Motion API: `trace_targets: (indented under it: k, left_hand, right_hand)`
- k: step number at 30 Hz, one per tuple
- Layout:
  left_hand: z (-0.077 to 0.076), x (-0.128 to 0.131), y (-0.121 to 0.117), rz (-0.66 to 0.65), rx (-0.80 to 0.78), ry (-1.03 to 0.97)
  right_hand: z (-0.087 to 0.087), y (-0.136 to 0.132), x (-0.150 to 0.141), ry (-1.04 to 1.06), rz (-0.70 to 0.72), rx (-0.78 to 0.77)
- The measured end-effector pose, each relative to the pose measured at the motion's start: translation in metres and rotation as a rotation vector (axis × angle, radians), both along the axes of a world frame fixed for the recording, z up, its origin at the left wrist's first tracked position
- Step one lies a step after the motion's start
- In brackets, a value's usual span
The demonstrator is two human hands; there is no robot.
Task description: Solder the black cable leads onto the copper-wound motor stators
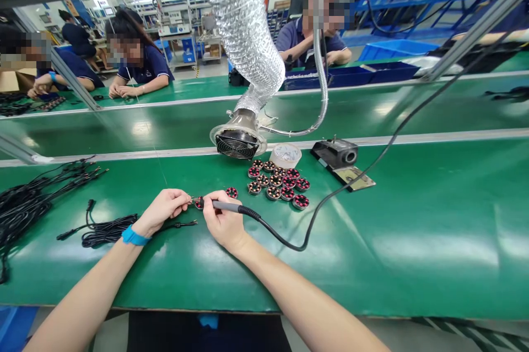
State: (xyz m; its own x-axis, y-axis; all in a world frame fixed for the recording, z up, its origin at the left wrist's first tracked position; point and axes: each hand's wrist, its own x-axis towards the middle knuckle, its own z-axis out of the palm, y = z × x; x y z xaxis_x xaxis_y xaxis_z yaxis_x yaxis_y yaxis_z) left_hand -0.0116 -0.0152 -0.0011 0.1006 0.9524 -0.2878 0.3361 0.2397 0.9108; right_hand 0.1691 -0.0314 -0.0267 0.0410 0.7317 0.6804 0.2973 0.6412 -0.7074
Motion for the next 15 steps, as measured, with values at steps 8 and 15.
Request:
trace_targets:
  k: [8, 15]
  left_hand:
    - [-0.0021, -0.0011, 0.0001, -0.009, 0.017, 0.005]
    - [-0.0035, -0.0017, 0.0005, -0.014, 0.019, 0.005]
  right_hand:
    - [-0.0023, 0.0003, -0.0015, -0.014, 0.021, -0.014]
    - [-0.0024, -0.0002, -0.0019, -0.008, 0.014, -0.012]
